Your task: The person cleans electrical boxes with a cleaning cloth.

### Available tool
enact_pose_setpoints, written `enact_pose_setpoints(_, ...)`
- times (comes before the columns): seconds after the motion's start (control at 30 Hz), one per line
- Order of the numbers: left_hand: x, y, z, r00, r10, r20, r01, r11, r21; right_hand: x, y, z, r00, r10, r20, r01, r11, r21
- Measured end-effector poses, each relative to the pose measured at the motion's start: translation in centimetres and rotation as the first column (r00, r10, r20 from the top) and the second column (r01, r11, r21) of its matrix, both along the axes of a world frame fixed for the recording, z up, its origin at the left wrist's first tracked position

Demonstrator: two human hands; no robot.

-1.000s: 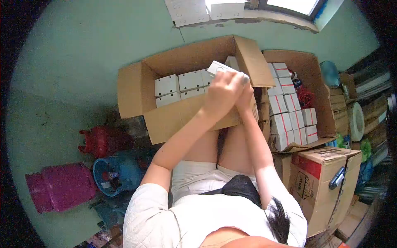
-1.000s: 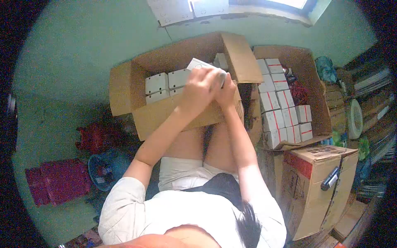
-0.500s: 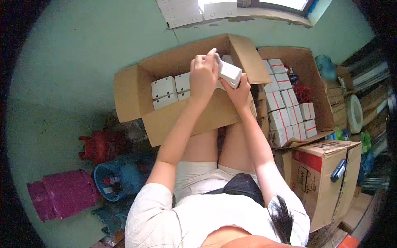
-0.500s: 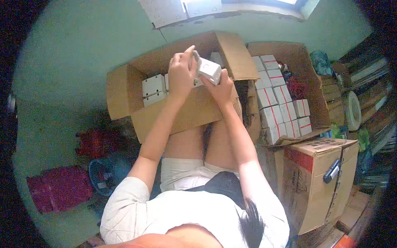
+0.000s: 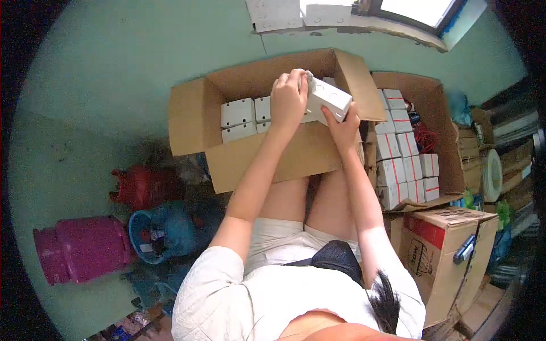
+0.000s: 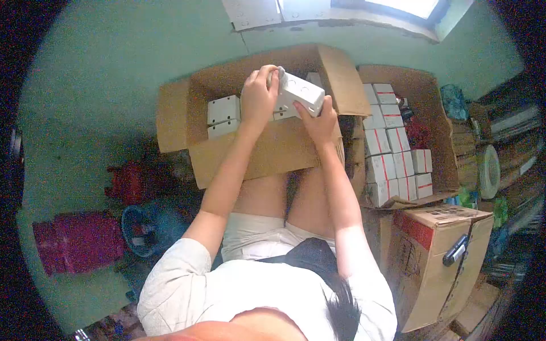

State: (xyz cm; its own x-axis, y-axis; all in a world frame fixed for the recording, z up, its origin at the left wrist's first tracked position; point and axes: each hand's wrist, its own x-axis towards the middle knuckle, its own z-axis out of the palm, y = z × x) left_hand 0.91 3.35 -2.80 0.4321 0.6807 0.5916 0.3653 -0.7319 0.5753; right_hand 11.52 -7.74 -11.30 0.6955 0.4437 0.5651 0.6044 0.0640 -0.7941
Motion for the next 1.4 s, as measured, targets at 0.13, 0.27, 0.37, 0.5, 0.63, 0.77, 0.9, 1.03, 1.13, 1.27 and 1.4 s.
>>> enact_pose_setpoints(0.13,0.1,1.7,-0.9,0.990,-0.107,0.096,0.138,0.892,-0.430,0.4,0.0,-0.4,0.995,0.042,-0.087,-0.040,0.999,0.020)
enact_pose_setpoints(0.27,0.3,0.5,-1.5,0.975,-0.124,0.185,0.191,0.893,-0.408,1.1,0.1,-0.7,0.965,0.075,-0.250,-0.059,0.996,0.073)
enact_pose_setpoints(0.37,0.1,-0.3,0.4,0.943,-0.232,0.237,0.286,0.930,-0.229,2.0,0.3,-0.5,0.698,0.167,-0.696,-0.173,0.983,0.062)
enact_pose_setpoints(0.5,0.2,-0.4,0.4,0.917,-0.383,0.110,0.373,0.923,0.096,2.6,1.1,1.2,0.277,0.527,-0.804,-0.349,0.834,0.426)
enact_pose_setpoints(0.63,-1.0,-2.6,-0.7,0.919,-0.393,-0.034,0.384,0.870,0.309,4.2,1.4,0.9,0.202,0.547,-0.813,-0.344,0.816,0.464)
enact_pose_setpoints(0.77,-1.4,-3.0,-2.0,0.886,-0.461,-0.036,0.423,0.777,0.467,4.5,1.2,-0.1,0.066,0.611,-0.789,-0.382,0.746,0.545)
enact_pose_setpoints(0.9,-0.4,-3.2,-3.8,0.870,-0.412,-0.271,0.491,0.678,0.546,5.4,1.8,-2.3,-0.010,0.636,-0.772,-0.304,0.733,0.608)
enact_pose_setpoints(1.03,0.4,-3.9,-5.9,0.822,-0.398,-0.407,0.569,0.572,0.590,5.8,1.6,-2.4,-0.085,0.577,-0.813,-0.258,0.775,0.577)
enact_pose_setpoints(1.13,0.8,-3.1,-4.0,0.842,-0.362,-0.400,0.540,0.565,0.624,5.8,1.6,-2.7,-0.068,0.648,-0.758,-0.244,0.726,0.643)
enact_pose_setpoints(1.27,1.7,-1.7,-2.2,0.923,-0.292,-0.252,0.386,0.723,0.573,4.8,1.4,-1.2,-0.027,0.631,-0.776,-0.223,0.753,0.620)
enact_pose_setpoints(1.4,1.5,-2.8,-3.9,0.873,-0.393,-0.289,0.484,0.623,0.614,5.3,1.9,-1.7,0.005,0.611,-0.792,-0.247,0.768,0.591)
